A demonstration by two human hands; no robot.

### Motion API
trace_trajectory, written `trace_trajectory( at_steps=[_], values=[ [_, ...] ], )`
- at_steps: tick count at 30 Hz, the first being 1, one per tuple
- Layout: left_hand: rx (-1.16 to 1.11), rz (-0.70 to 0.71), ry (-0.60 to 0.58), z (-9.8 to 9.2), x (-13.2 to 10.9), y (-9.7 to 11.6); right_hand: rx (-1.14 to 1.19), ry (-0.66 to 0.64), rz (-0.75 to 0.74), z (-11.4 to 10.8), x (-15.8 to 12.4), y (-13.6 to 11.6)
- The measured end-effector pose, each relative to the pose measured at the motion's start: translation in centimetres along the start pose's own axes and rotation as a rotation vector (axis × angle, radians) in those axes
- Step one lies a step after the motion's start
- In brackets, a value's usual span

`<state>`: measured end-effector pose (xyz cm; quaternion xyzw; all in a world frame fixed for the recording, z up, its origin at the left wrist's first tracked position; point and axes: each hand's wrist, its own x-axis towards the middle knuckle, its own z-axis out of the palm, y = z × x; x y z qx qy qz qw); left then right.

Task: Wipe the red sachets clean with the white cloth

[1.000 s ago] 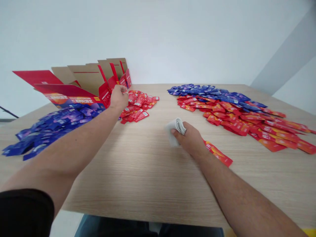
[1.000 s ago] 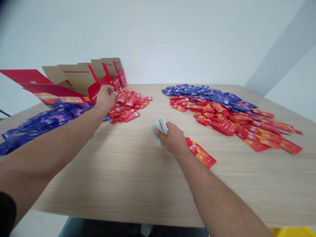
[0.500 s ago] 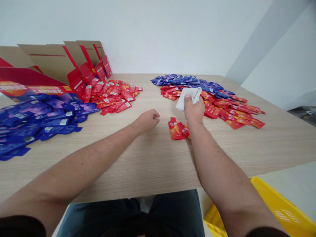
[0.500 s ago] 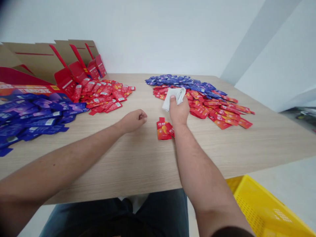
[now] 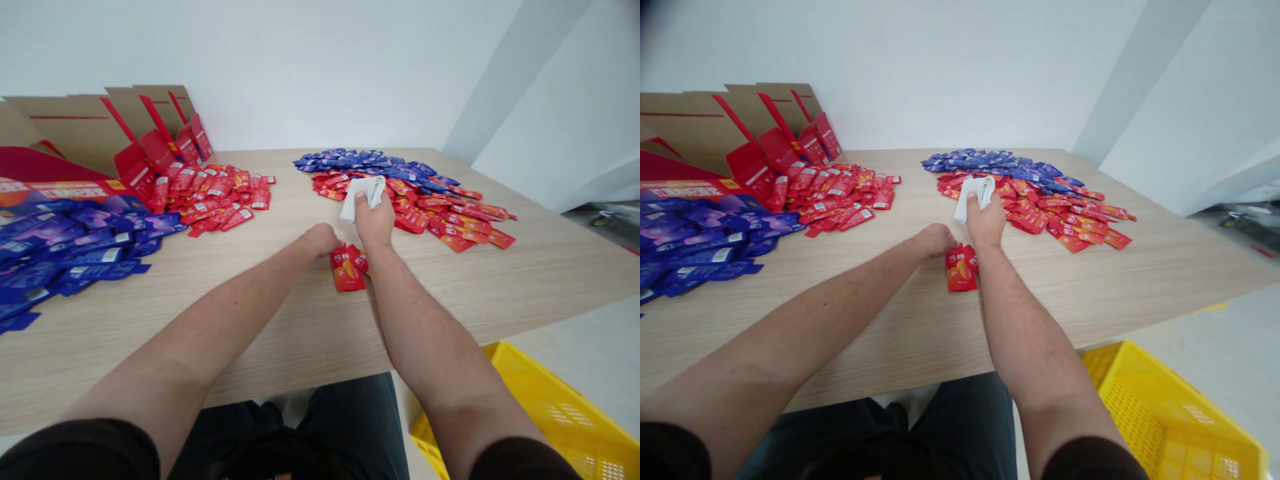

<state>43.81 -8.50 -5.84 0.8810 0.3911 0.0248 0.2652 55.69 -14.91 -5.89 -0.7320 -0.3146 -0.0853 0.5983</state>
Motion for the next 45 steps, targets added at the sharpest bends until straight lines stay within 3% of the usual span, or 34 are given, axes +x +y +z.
trace_trajectory(
  at_steps=[4,9,12,15,18,23,30,33,37,41,45],
  values=[
    [-0.053,0.013,0.076,-1.2,-2.3,-1.0,0.021,-0.023,-0.003,0.1,-0.2,-0.2],
    [-0.195,-0.046,0.166,-3.1,-6.6,-5.1,0.120,-0.154,-0.041,0.6,-0.9,-0.5],
    [-0.302,-0.086,0.250,-4.1,-9.1,-8.3,0.262,-0.383,-0.061,0.9,-2.1,-1.3],
    [-0.353,-0.126,0.307,-4.6,-10.8,-11.0,0.348,-0.743,-0.039,1.1,-4.6,-3.1],
    [-0.459,-0.160,0.330,-4.4,-11.4,-12.8,0.194,-1.037,-0.115,1.2,-7.9,-5.2],
    [-0.797,-0.170,0.258,-3.3,-11.3,-13.7,-0.087,-1.116,-0.241,1.9,-11.0,-6.6],
    [-1.154,-0.222,-0.081,-4.3,-12.2,-13.3,-0.189,-1.126,-0.250,1.8,-10.5,-6.3],
    [-1.156,-0.229,-0.142,-4.7,-12.4,-13.5,-0.136,-1.156,-0.236,1.6,-10.3,-6.2],
    [-1.087,-0.210,-0.132,-4.4,-12.4,-13.3,-0.022,-1.243,-0.265,1.6,-9.9,-5.7],
    [-0.896,-0.180,-0.072,-4.2,-12.3,-13.0,-0.055,-1.294,-0.328,1.4,-9.6,-5.9],
    [-0.717,-0.125,-0.093,-4.5,-12.4,-13.0,-0.107,-1.335,-0.403,1.3,-9.6,-6.3]
  ],
)
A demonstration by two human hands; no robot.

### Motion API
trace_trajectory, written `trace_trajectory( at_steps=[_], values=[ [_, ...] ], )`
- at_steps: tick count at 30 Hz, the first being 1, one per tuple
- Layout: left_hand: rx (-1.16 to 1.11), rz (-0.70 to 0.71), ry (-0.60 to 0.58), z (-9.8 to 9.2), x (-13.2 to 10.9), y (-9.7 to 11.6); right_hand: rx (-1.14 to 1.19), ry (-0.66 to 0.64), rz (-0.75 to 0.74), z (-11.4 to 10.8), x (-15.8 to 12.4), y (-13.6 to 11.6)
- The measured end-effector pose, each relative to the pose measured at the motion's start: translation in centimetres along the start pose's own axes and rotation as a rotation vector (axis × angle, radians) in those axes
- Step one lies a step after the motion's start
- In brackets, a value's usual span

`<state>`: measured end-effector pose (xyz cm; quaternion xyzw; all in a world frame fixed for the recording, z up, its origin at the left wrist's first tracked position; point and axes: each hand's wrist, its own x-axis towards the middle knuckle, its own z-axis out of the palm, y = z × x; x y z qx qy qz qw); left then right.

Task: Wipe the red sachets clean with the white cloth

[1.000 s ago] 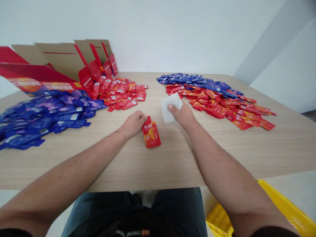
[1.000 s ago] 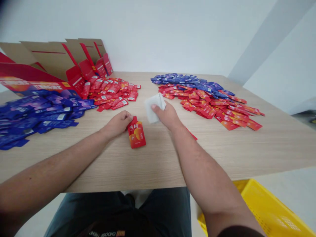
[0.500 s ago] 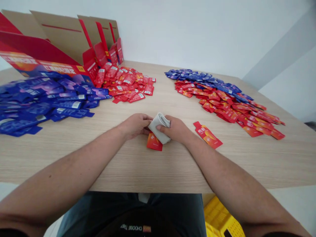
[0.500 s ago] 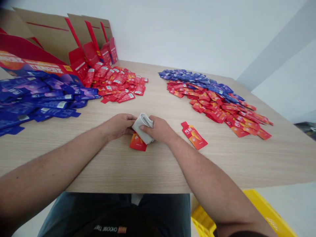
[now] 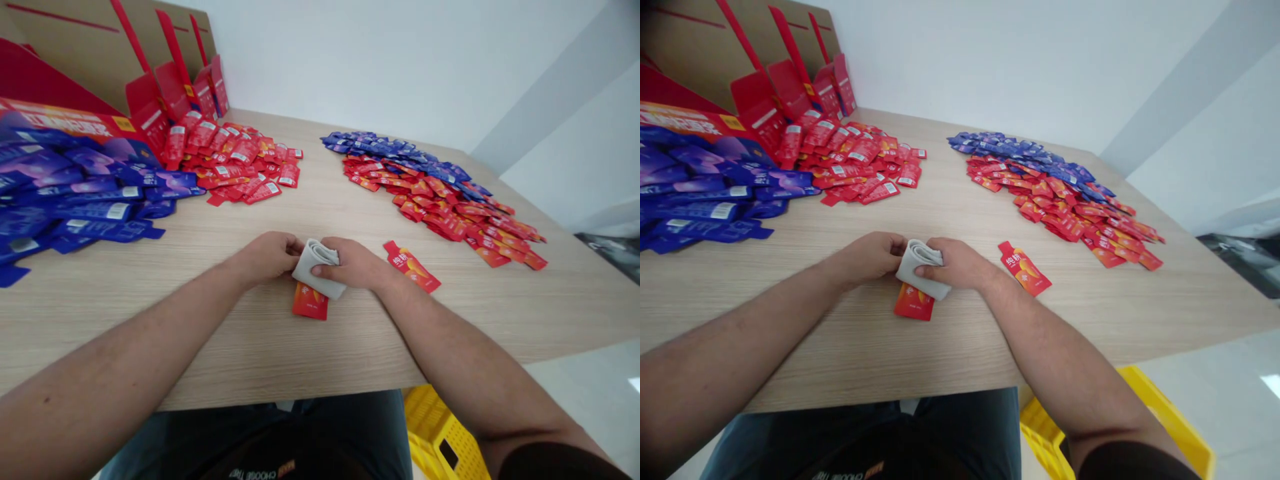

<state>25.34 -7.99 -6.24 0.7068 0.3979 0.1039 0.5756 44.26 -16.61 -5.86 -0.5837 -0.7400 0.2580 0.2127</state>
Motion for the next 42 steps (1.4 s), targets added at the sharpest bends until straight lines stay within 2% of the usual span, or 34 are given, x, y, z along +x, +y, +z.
trace_trajectory(
  at_steps=[3,5,8,11,17,22,25,28,30,34,38,42],
  values=[
    [0.065,0.013,0.025,0.0,-0.2,0.3,0.013,-0.007,-0.013,0.0,0.0,0.0],
    [0.025,0.017,0.070,0.2,-0.3,0.4,0.029,0.029,-0.023,-0.1,0.0,0.1],
    [-0.171,0.045,0.166,0.5,-0.3,0.5,0.011,0.184,-0.040,-0.2,-0.1,0.1],
    [-0.377,0.113,0.270,0.7,-0.2,0.6,0.033,0.316,0.007,-0.2,-0.1,-0.2],
    [-0.447,0.195,0.325,0.9,-0.2,0.5,0.323,0.163,0.098,0.4,-0.4,-0.5],
    [-0.389,0.145,0.277,0.9,0.0,0.1,0.359,0.206,0.108,0.6,-0.4,-0.5],
    [-0.336,0.155,0.253,1.1,0.1,-0.1,0.271,0.237,0.099,0.5,-0.3,-0.5],
    [-0.391,0.204,0.183,1.3,0.2,-0.5,0.158,0.435,0.144,0.5,-0.1,-0.4],
    [-0.411,0.256,0.130,1.5,0.3,-0.7,0.187,0.523,0.196,0.4,-0.1,-0.4],
    [-0.365,0.278,0.113,1.6,0.2,-0.9,0.237,0.349,0.149,0.1,-0.4,-0.6],
    [-0.386,0.223,0.088,1.6,-0.1,-0.5,0.118,0.469,0.193,-0.3,-0.6,-1.0],
    [-0.405,0.213,0.080,1.7,-0.2,-0.3,0.067,0.366,0.124,-0.4,-0.7,-1.2]
  ],
)
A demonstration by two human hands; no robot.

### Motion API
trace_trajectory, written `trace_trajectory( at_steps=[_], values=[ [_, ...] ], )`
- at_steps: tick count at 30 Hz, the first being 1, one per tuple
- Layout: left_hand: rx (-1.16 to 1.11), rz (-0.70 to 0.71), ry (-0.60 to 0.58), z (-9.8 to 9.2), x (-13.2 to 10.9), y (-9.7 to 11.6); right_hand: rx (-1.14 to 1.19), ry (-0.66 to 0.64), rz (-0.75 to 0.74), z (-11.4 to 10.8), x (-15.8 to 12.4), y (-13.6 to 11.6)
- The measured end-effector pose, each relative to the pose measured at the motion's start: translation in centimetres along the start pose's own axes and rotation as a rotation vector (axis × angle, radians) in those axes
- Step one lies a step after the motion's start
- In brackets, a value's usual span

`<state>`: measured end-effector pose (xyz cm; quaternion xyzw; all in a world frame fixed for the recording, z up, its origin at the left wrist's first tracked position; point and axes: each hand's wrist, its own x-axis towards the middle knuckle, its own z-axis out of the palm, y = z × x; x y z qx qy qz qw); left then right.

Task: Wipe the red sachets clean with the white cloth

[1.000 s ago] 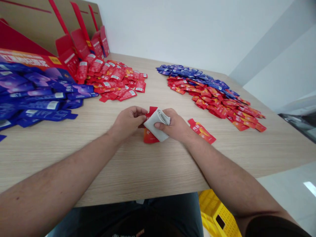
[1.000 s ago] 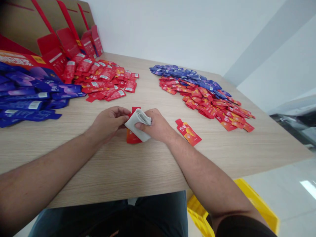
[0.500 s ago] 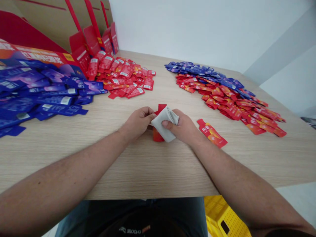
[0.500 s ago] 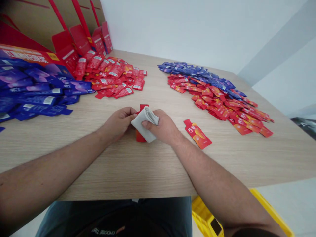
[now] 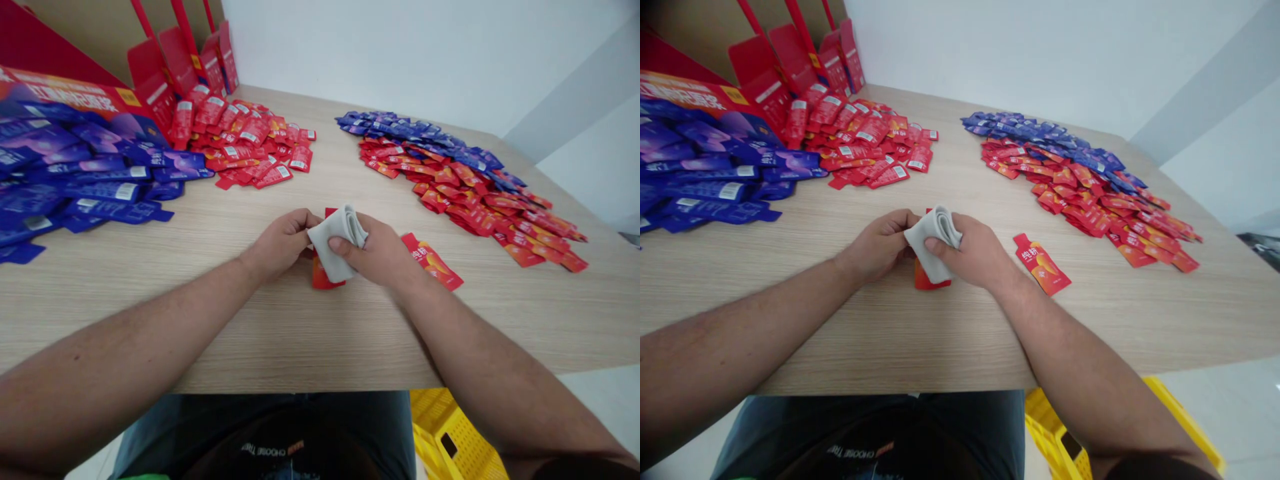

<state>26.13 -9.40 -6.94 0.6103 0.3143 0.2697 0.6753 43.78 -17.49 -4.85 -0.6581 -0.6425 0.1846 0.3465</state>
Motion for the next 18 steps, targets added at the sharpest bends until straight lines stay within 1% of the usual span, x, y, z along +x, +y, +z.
trace_trajectory(
  at_steps=[1,4,5,8,9,12,13,16,18],
  values=[
    [-0.024,-0.002,0.004,0.02,0.03,-0.03,-0.015,-0.004,-0.010,0.01,0.00,0.01],
    [-0.095,0.005,0.021,-0.03,0.23,-0.23,-0.040,0.060,0.042,-0.04,0.01,0.09],
    [-0.098,0.004,0.026,-0.07,0.30,-0.30,-0.043,0.041,0.041,-0.06,-0.01,0.08],
    [-0.093,0.001,0.060,-0.18,0.44,-0.29,-0.067,-0.110,-0.033,-0.05,-0.08,-0.13],
    [-0.112,-0.006,0.067,-0.19,0.45,-0.21,-0.092,-0.133,-0.039,-0.01,-0.10,-0.21],
    [-0.199,-0.056,0.048,-0.11,0.42,0.15,-0.195,-0.067,0.004,0.16,-0.11,-0.34],
    [-0.204,-0.069,0.049,-0.05,0.41,0.26,-0.217,-0.077,-0.007,0.21,-0.10,-0.34],
    [-0.183,-0.071,0.101,0.15,0.40,0.47,-0.232,-0.166,-0.074,0.20,-0.04,-0.26],
    [-0.215,-0.075,0.101,0.28,0.36,0.59,-0.251,-0.119,-0.041,-0.01,0.03,-0.16]
  ],
)
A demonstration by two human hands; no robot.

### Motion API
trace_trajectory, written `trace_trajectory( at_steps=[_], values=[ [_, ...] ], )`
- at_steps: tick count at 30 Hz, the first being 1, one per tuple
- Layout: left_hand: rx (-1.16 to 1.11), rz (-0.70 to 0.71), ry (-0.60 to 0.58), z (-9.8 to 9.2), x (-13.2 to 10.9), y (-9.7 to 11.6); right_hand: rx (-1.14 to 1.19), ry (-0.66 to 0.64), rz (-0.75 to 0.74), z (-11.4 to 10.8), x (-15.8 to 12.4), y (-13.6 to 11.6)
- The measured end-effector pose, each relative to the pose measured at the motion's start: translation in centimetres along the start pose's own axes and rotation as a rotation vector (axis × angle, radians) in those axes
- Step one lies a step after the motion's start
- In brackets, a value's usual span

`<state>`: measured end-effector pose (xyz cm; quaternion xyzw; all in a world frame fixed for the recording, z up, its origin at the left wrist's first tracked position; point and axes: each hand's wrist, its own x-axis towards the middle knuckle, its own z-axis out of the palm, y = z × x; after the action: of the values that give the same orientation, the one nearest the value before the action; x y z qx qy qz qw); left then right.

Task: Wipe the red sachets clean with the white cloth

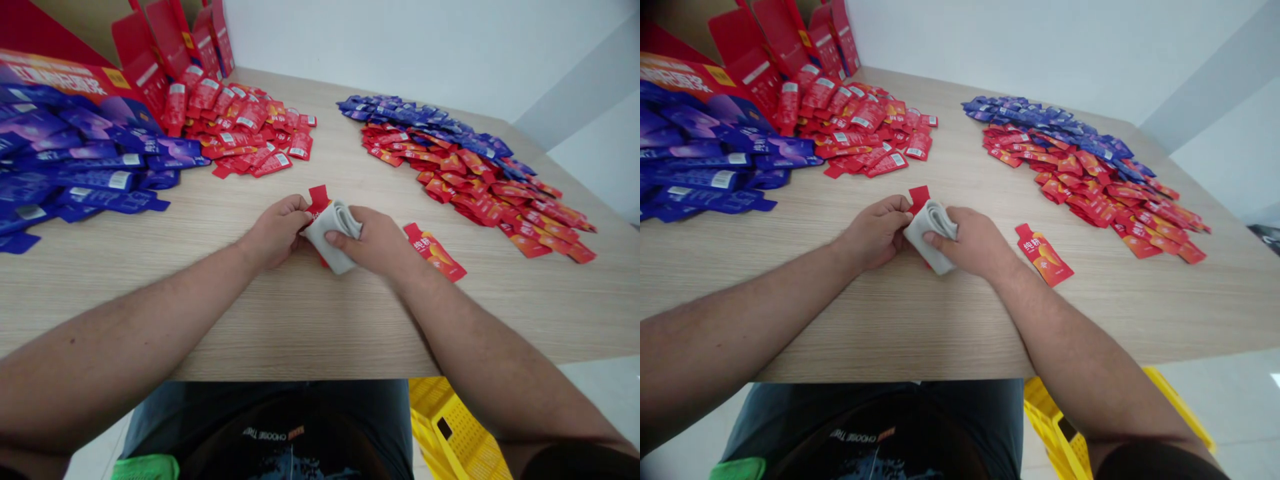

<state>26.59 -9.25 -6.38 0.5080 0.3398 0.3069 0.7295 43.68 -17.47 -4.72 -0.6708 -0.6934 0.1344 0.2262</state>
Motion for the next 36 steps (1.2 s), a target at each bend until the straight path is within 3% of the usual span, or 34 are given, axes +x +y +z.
trace_trajectory(
  at_steps=[3,7,12,16,20,24,28,32,36],
  values=[
    [-0.064,-0.007,-0.021,0.2,-0.2,0.1,-0.026,0.068,0.060,-0.3,0.0,0.1],
    [-0.087,0.008,0.009,0.3,-0.2,0.1,-0.068,0.073,-0.001,-0.2,-0.1,-0.5],
    [-0.122,0.009,0.055,0.2,0.1,0.0,-0.087,-0.136,-0.146,0.3,-0.4,-1.1],
    [-0.121,-0.002,0.044,0.3,0.2,0.0,-0.183,0.020,-0.096,0.4,-0.3,-1.1],
    [-0.146,0.004,0.075,0.2,0.4,-0.1,-0.191,-0.158,-0.241,0.7,-0.3,-1.2],
    [-0.182,0.008,0.069,0.1,0.6,-0.3,-0.188,-0.041,-0.156,0.9,-0.2,-0.9],
    [-0.187,0.019,0.045,0.1,0.5,-0.2,-0.171,-0.137,-0.264,0.7,-0.2,-0.6],
    [-0.163,-0.008,0.026,0.1,0.4,0.0,-0.145,0.038,-0.124,0.2,-0.2,-0.2],
    [-0.163,0.014,0.035,0.0,0.5,0.0,-0.142,-0.135,-0.216,0.1,-0.1,-0.2]
  ],
)
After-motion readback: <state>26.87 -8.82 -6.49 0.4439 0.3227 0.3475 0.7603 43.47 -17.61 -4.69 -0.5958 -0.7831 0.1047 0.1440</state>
